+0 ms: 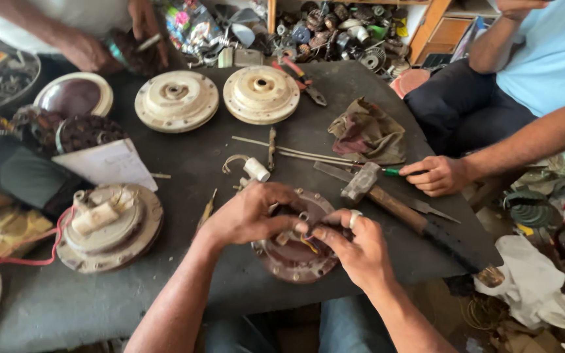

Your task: The person works on a circular electrical component, likely a ceiling fan motor, using a hammer and screwdriver. They repeatedly tap the component with the hammer and use the screwdriver to adjust internal parts while seated at a cluttered workbench.

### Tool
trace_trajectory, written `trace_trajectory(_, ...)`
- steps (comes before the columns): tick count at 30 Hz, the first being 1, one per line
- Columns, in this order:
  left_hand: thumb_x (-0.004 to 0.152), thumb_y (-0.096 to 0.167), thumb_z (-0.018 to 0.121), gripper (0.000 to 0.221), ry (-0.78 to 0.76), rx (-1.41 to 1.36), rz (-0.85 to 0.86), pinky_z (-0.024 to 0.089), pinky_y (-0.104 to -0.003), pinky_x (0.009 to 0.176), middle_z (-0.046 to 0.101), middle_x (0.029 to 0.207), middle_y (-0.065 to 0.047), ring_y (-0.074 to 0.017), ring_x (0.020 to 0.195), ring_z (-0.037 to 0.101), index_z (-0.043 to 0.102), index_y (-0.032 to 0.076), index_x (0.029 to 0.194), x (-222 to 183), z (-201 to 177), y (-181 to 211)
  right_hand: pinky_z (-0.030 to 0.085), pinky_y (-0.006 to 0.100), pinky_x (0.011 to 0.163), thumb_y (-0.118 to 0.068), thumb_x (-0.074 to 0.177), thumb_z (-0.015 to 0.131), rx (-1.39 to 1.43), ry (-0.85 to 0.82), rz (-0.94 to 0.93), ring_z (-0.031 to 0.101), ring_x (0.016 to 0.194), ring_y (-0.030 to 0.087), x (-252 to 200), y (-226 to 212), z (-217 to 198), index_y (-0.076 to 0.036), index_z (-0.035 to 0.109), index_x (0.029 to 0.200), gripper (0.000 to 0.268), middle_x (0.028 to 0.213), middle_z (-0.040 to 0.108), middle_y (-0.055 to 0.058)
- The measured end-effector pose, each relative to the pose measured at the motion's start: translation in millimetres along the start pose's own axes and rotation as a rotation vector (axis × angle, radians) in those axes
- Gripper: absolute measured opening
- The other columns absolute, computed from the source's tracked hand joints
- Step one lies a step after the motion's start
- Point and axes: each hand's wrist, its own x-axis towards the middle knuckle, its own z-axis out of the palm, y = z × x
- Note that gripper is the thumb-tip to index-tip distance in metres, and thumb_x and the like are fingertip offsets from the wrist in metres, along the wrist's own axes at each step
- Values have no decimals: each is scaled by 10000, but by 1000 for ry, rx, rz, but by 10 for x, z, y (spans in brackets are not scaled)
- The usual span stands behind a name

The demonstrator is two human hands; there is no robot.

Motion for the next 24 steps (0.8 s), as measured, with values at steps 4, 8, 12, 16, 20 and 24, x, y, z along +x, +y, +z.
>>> trace_trajectory(4,897,278,742,321,89,158,72,565,-408,782,771,1009,-168,-323,937,734,766,14,1078,-26,89,-21,565,320,735,-91,827,796,-182,102,-337,744,819,223,-207,100,6,-42,741,903,106,892,750,92)
trace_trajectory(8,919,279,686,364,55,105,23,588,-396,776,767,1014,-181,-305,899,757,735,-1,1147,0,97,-81,573,360,765,-49,773,804,-261,149,-549,717,887,275,-269,121,87,-45,736,905,148,947,710,116)
trace_trajectory(12,932,285,658,378,51,82,-81,599,-383,740,772,968,-170,-286,829,780,713,14,1188,-55,128,-54,569,381,771,-46,779,802,-313,170,-629,703,890,292,-279,104,122,-50,743,911,145,938,711,111)
trace_trajectory(16,956,284,637,367,78,98,-75,587,-382,737,776,949,-161,-290,819,782,702,19,1202,-87,161,-17,578,366,766,-44,828,780,-291,223,-584,723,881,280,-274,79,55,-44,732,919,103,936,725,116)
trace_trajectory(20,947,237,679,335,354,127,-38,578,-400,749,760,963,-173,-333,884,756,669,2,1185,-210,368,67,561,380,763,-76,818,777,-246,116,-636,718,889,314,-272,42,-37,-18,720,966,169,937,723,140)
trace_trajectory(24,929,175,687,296,689,78,-91,563,-404,744,761,989,-136,-337,896,744,640,15,1174,-436,787,230,567,371,754,-54,887,708,-186,58,-525,740,870,294,-185,10,-95,-33,739,1006,125,943,735,127)
